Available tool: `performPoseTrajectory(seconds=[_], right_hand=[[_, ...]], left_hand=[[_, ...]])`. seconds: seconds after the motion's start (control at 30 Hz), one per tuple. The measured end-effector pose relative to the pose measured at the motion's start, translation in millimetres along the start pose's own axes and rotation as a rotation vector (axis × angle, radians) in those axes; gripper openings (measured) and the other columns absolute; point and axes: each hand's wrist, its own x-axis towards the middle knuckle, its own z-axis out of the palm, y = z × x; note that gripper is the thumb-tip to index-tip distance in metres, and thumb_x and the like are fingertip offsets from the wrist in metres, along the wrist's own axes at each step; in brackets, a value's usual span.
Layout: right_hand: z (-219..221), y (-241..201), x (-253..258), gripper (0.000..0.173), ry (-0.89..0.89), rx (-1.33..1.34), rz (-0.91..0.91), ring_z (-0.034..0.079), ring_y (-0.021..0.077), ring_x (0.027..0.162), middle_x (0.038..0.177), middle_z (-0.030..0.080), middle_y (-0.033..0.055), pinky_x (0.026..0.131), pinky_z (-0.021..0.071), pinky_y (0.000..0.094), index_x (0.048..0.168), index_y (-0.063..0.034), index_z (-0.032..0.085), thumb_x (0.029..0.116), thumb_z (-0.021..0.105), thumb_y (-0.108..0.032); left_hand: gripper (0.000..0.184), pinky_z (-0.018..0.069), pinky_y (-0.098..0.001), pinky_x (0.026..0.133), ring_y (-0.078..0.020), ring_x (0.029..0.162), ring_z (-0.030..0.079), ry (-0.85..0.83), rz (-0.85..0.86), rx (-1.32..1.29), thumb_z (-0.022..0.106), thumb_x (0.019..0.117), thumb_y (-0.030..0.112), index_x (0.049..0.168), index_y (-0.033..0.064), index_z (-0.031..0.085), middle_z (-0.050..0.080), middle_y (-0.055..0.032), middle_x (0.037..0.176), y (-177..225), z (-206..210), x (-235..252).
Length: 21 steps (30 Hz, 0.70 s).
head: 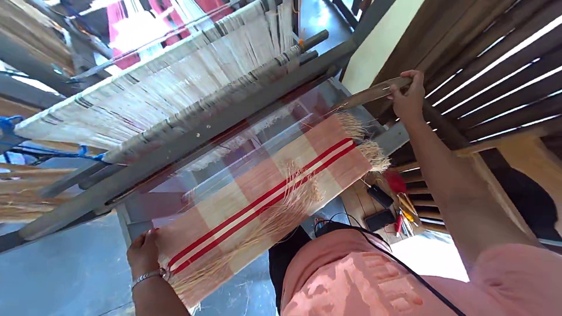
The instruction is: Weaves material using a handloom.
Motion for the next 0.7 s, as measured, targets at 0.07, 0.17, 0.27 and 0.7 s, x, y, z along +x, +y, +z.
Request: performPoseTrajectory(seconds=[0.07, 0.17, 0.27, 0.7], right_hand=[[-5, -21, -16, 0.044, -0.05, -0.171, -0.154, 0.065, 0.0315, 0.116, 0.141, 0.053, 0.0271, 0.096, 0.0568, 0.0425, 0.141, 0.0033, 0.045, 0.1029, 0.058, -0.014], [9, -47, -34, 0.034, -0.225, -0.36, -0.363, 0.06, 0.0394, 0.125, 0.138, 0.054, 0.0283, 0.105, 0.0523, 0.0495, 0.136, 0.0043, 0.053, 0.1057, 0.053, -0.012], [50, -48, -42, 0.03, -0.382, -0.444, -0.443, 0.058, 0.0441, 0.125, 0.137, 0.056, 0.0273, 0.105, 0.0501, 0.0552, 0.132, 0.0012, 0.059, 0.1034, 0.051, -0.002], [-23, -68, -7, 0.041, -0.154, -0.542, -0.462, 0.048, 0.0438, 0.138, 0.146, 0.05, 0.0281, 0.116, 0.0405, 0.0551, 0.145, -0.005, 0.053, 0.1069, 0.043, -0.016]], left_hand=[[0.04, 0.0442, -0.0528, 0.102, -0.0353, 0.114, 0.06, 0.004, 0.015, 0.043, 0.048, 0.1081, 0.023, 0.125, -0.0103, 0.06, 0.063, -0.0308, 0.122, 5, -1, -3], [0.041, 0.0398, -0.0609, 0.107, -0.0438, 0.124, 0.058, -0.012, 0.032, 0.177, 0.044, 0.1092, 0.023, 0.128, -0.0099, 0.06, 0.061, -0.0339, 0.128, 7, 0, -1], [0.043, 0.0367, -0.0687, 0.107, -0.0475, 0.13, 0.054, 0.0, 0.006, 0.307, 0.041, 0.11, 0.026, 0.131, -0.0059, 0.061, 0.06, -0.0326, 0.133, 6, 4, 2], [0.065, 0.0222, -0.0619, 0.122, -0.0484, 0.151, 0.024, 0.214, 0.303, 0.098, 0.049, 0.1064, 0.023, 0.158, -0.0077, 0.024, 0.023, -0.0348, 0.162, 43, -6, -119]])
